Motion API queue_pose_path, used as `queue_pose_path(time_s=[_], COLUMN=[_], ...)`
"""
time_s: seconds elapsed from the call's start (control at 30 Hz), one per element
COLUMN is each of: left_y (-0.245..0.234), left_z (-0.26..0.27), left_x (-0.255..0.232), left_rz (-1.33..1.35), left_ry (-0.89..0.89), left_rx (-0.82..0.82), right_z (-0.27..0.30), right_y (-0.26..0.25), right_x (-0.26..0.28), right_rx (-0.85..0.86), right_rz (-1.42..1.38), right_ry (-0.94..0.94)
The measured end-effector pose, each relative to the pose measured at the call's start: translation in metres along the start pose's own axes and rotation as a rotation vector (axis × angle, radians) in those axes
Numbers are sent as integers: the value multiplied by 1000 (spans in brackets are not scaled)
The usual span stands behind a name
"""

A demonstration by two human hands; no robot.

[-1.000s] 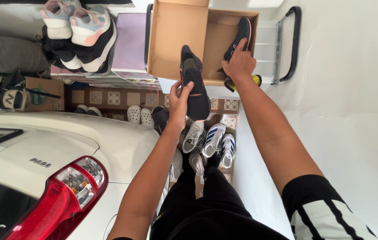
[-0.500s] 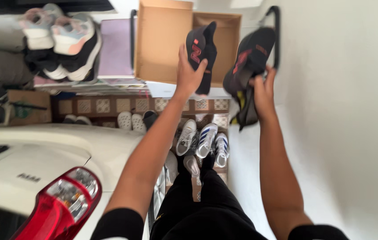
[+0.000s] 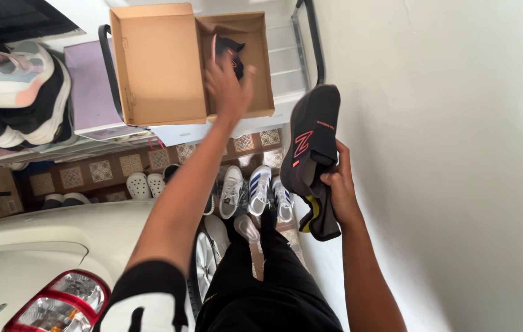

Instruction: The person cleans a shoe storage unit and a pair of sneakers using a yellow cloth. They wipe the exterior of a plastic drawer, a cardboard box, and the shoes themselves. The person handles the shoes one at a time, wiping them thoroughly before placing them back into the box.

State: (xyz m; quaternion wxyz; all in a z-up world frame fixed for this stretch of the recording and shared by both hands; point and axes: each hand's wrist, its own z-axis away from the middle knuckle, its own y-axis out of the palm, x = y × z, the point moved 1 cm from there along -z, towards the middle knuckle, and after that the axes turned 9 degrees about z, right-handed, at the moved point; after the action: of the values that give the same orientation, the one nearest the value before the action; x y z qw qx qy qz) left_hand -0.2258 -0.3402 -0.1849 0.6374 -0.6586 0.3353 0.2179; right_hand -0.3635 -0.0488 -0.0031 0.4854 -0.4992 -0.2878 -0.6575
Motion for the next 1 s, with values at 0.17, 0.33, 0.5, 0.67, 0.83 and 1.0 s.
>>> queue_pose_path(time_s=[0.17, 0.33, 0.5, 0.67, 0.83, 1.0], left_y=[-74, -182, -209, -231, -260, -250], left_z=[141, 195, 243, 309, 317, 335], left_x=[-57, -68, -29, -25, -29, -24], left_rz=[1572, 1735, 1538, 1493, 1693, 1706], left_ry=[-730, -609, -694, -596, -427, -466], left_rx=[684, 361, 185, 192, 221, 255], right_z=[-3, 10, 60, 73, 103, 87], right_y=[23, 35, 87, 153, 166, 157], right_x=[13, 40, 84, 104, 92, 93], right_rx=[178, 271, 161, 385, 608, 442], right_rz=[12, 572, 179, 832, 603, 609], right_ry=[13, -203, -572, -999, -1062, -939])
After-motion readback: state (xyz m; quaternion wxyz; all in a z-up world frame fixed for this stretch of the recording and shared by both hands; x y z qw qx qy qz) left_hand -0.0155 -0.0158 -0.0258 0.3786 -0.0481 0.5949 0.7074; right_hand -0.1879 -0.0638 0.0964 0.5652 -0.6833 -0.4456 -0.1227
